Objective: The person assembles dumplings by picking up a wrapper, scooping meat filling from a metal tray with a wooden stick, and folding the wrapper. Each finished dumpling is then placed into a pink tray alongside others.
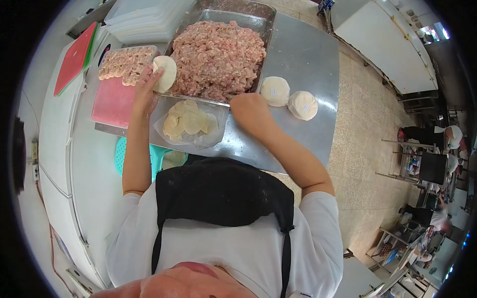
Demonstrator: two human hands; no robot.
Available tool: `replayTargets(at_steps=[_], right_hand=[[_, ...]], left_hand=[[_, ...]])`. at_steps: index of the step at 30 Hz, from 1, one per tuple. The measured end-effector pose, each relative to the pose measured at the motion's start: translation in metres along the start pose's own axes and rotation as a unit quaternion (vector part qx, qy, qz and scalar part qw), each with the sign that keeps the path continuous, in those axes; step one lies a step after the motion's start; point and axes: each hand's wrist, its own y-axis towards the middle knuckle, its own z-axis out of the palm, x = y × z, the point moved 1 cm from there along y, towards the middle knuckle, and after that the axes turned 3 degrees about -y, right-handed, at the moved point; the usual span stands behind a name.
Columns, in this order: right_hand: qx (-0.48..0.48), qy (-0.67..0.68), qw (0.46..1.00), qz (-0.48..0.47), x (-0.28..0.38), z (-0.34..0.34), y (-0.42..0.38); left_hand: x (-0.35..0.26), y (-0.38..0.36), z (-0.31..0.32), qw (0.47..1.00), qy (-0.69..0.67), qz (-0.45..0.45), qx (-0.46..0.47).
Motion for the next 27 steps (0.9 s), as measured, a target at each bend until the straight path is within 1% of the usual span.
replayTargets(at_steps=[1,2,3,5,6,7,8,9,10,11,12,13,14,15,16,17,18,19,20,21,22,23,24,25,26,27], right_hand=[[0.009,0.029,0.999,0.023,0.003,0.006,0.001],[0.018,0.057,0.997,0.045,0.003,0.007,0.002],[0.018,0.055,0.997,0.044,0.002,0.005,0.002],[0.101,0.117,0.98,0.127,-0.007,0.0,0.004],[0.101,0.115,0.98,0.127,-0.011,0.0,0.004],[0.109,0.168,0.97,0.137,-0.016,0.003,0.004],[0.116,0.22,0.958,0.147,-0.021,0.005,0.005],[0.116,0.218,0.958,0.149,-0.025,0.006,0.005],[0.129,0.304,0.93,0.165,-0.028,0.008,0.005],[0.141,0.387,0.894,0.179,-0.029,0.005,0.007],[0.14,0.384,0.894,0.181,-0.03,0.001,0.008],[0.148,0.478,0.839,0.214,-0.03,-0.006,0.008],[0.153,0.566,0.773,0.243,-0.027,-0.014,0.012],[0.151,0.564,0.774,0.245,-0.022,-0.02,0.018],[0.1,0.597,0.75,0.267,-0.016,-0.026,0.025],[0.048,0.627,0.722,0.289,-0.011,-0.032,0.032],[0.044,0.625,0.723,0.292,-0.004,-0.036,0.041],[0.014,0.656,0.691,0.303,0.004,-0.038,0.052],[-0.017,0.685,0.658,0.312,0.012,-0.039,0.063],[-0.02,0.682,0.66,0.315,0.018,-0.028,0.069],[-0.085,0.548,0.784,0.28,0.024,-0.009,0.074],[-0.145,0.392,0.878,0.233,0.032,-0.007,0.081],[-0.145,0.39,0.879,0.234,0.031,-0.011,0.079],[-0.123,0.278,0.929,0.209,0.027,-0.02,0.074],[-0.1,0.163,0.965,0.181,0.029,-0.034,0.074],[-0.101,0.162,0.965,0.183,0.04,-0.055,0.077]], left_hand=[[-0.004,-0.001,0.004,1.0,-0.001,0.002,-0.001],[-0.008,-0.001,0.007,0.996,-0.077,-0.022,-0.031],[-0.009,0.0,0.007,0.986,-0.152,-0.047,-0.06],[-0.004,0.006,0.001,0.986,-0.156,-0.038,-0.046],[-0.001,0.009,-0.002,0.987,-0.156,-0.033,-0.031],[0.004,0.012,-0.002,0.987,-0.157,-0.033,-0.03],[0.006,0.015,0.001,0.996,-0.083,0.002,-0.027],[0.007,0.018,0.004,0.999,-0.01,0.037,-0.024],[0.006,0.021,0.004,0.999,-0.013,0.037,-0.021],[0.004,0.025,0.004,0.998,-0.035,0.003,-0.044],[0.002,0.028,0.005,0.996,-0.056,-0.03,-0.066],[0.008,0.033,0.005,0.996,-0.058,-0.03,-0.064],[0.018,0.039,0.005,0.994,-0.103,-0.028,-0.034],[0.02,0.043,0.008,0.989,-0.147,-0.026,-0.004],[0.021,0.045,0.012,0.989,-0.148,-0.026,0.0],[0.02,0.044,0.021,0.975,-0.21,-0.074,0.022],[0.017,0.042,0.032,0.954,-0.27,-0.123,0.046],[0.013,0.041,0.043,0.953,-0.272,-0.125,0.051],[0.002,0.04,0.055,0.936,-0.326,-0.114,0.069],[-0.008,0.041,0.059,0.916,-0.379,-0.104,0.085],[-0.017,0.044,0.055,0.914,-0.381,-0.105,0.088],[-0.026,0.047,0.051,0.896,-0.417,-0.131,0.078],[-0.03,0.051,0.047,0.875,-0.453,-0.155,0.068],[-0.018,0.058,0.036,0.882,-0.439,-0.158,0.073],[0.01,0.074,0.017,0.881,-0.44,-0.156,0.075],[0.044,0.09,-0.004,0.785,-0.557,-0.162,0.218]])
